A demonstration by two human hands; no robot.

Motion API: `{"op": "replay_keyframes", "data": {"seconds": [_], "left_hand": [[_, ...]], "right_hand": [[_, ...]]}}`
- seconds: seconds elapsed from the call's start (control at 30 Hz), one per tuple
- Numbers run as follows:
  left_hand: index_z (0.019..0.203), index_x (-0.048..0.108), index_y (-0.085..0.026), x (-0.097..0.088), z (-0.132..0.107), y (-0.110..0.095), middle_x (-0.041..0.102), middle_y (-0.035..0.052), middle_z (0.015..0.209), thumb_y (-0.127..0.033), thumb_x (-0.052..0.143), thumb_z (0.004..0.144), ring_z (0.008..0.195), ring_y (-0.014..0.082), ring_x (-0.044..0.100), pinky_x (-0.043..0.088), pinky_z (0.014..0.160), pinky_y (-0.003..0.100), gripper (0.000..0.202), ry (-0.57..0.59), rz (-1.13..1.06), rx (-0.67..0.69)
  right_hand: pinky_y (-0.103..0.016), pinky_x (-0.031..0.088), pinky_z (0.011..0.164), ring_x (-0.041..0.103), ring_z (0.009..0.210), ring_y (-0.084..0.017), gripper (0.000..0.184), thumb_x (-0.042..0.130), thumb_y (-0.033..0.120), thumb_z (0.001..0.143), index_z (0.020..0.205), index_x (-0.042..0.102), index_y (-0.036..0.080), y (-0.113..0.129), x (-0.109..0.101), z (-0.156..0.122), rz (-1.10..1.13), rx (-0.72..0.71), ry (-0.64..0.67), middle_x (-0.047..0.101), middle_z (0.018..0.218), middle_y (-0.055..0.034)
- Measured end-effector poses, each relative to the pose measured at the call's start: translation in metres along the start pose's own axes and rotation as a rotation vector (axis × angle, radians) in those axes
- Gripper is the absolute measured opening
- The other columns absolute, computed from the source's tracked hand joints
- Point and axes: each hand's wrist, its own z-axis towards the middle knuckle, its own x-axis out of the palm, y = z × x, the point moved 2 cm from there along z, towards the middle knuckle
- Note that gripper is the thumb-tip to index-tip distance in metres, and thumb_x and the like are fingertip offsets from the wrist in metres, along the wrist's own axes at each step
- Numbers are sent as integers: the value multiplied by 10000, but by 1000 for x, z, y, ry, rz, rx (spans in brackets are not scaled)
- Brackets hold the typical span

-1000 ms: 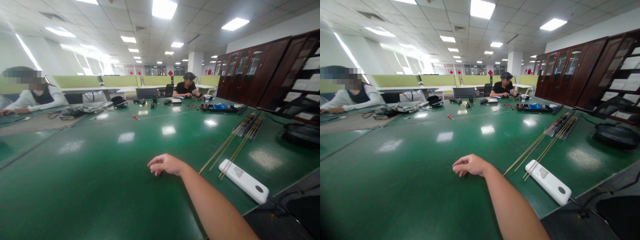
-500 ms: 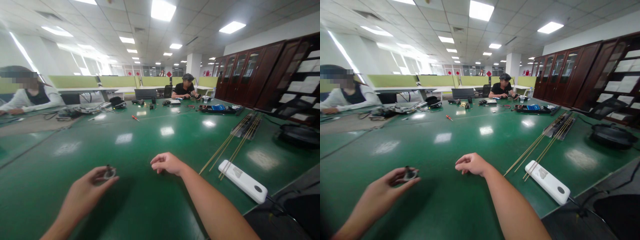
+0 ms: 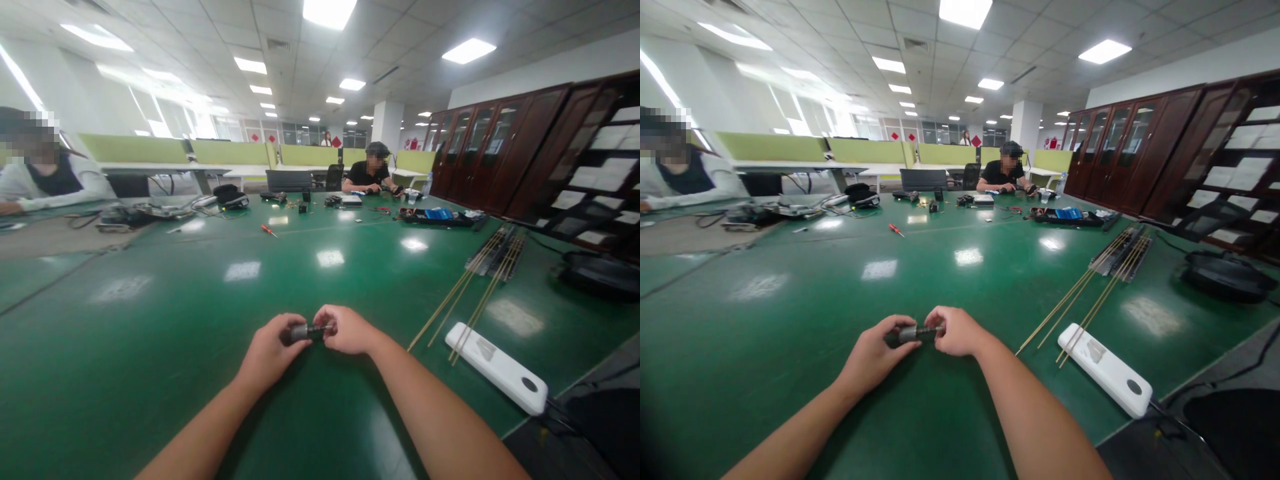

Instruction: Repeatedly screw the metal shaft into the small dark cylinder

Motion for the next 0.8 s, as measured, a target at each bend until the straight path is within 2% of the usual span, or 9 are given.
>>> {"op": "replay_keyframes", "data": {"seconds": [0.07,0.23,0.57,0.8], "left_hand": [[942,669,-222,0,2,-1,710,20,923,-295,730,710,833,200,658,513,774,304,250,0,-13,-27],[938,675,-228,2,4,-2,714,0,885,-294,728,710,806,194,661,499,760,300,244,16,-56,-58],[924,684,-220,-1,3,-8,721,3,874,-307,726,716,817,198,665,505,763,297,229,34,-105,-62],[922,686,-215,0,3,-8,727,12,873,-341,713,728,808,202,669,524,740,294,233,25,-100,-49]], "right_hand": [[-210,440,594,565,634,-107,371,647,29,620,958,615,178,2,0,-1,-21,31,8,649,826,-2],[-229,444,593,556,622,-117,307,731,162,655,949,646,178,5,-1,-2,-25,43,-23,639,765,6],[-266,496,702,642,755,-162,264,723,191,687,947,676,183,3,1,-1,10,1,-71,693,857,-25],[-271,493,690,645,760,-173,228,722,245,715,934,701,181,4,2,-1,-17,2,-70,701,842,-31]]}}
